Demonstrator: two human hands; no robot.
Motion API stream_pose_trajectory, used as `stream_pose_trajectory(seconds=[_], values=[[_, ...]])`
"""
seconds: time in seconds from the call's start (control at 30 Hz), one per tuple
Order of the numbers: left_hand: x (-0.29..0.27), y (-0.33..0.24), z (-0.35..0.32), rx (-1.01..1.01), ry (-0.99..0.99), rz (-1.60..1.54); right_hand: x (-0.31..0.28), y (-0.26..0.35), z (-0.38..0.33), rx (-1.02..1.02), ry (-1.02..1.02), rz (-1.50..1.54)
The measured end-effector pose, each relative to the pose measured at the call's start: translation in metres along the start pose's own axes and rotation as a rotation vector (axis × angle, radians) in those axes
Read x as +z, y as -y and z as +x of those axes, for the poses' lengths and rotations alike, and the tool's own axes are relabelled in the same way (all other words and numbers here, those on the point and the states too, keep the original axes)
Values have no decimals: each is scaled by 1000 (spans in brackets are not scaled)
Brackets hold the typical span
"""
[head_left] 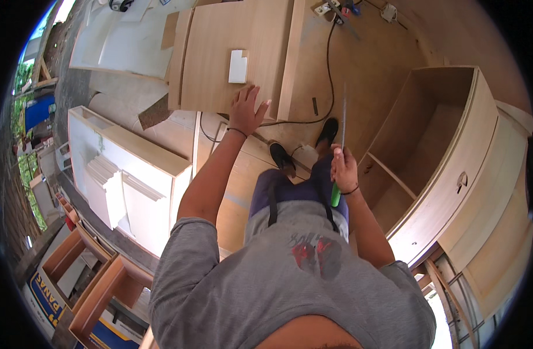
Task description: The person files the edges of wooden furniture components using a hand file, smoothing the corners of a small cabinet and a long board by hand.
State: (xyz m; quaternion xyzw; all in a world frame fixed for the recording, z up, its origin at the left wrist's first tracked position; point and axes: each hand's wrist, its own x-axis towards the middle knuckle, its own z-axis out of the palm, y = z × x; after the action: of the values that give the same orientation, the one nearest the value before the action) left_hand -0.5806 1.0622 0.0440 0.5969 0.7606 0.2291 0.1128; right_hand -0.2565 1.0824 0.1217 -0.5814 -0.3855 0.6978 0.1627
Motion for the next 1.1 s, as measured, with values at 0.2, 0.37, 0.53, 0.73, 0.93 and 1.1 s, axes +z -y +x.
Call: stream_pose_trajectory(seconds=[0.2, 0.37, 0.53, 0.73, 0.93, 1.1], values=[[16, 21, 34, 277, -23, 63, 29, -42, -11, -30, 112, -267], [16, 16, 34, 277, 0, 79, 48, -52, -8, -77, 153, -204], [12, 9, 38, 304, 5, 134, 61, -75, -18, -195, 202, -260], [13, 6, 39, 321, 6, 173, 78, -83, -24, -140, 161, -266], [14, 1, 38, 333, -5, 202, 76, -82, -21, -243, 151, -355], [14, 8, 37, 347, -19, 198, 78, -80, -20, -272, 124, -273]])
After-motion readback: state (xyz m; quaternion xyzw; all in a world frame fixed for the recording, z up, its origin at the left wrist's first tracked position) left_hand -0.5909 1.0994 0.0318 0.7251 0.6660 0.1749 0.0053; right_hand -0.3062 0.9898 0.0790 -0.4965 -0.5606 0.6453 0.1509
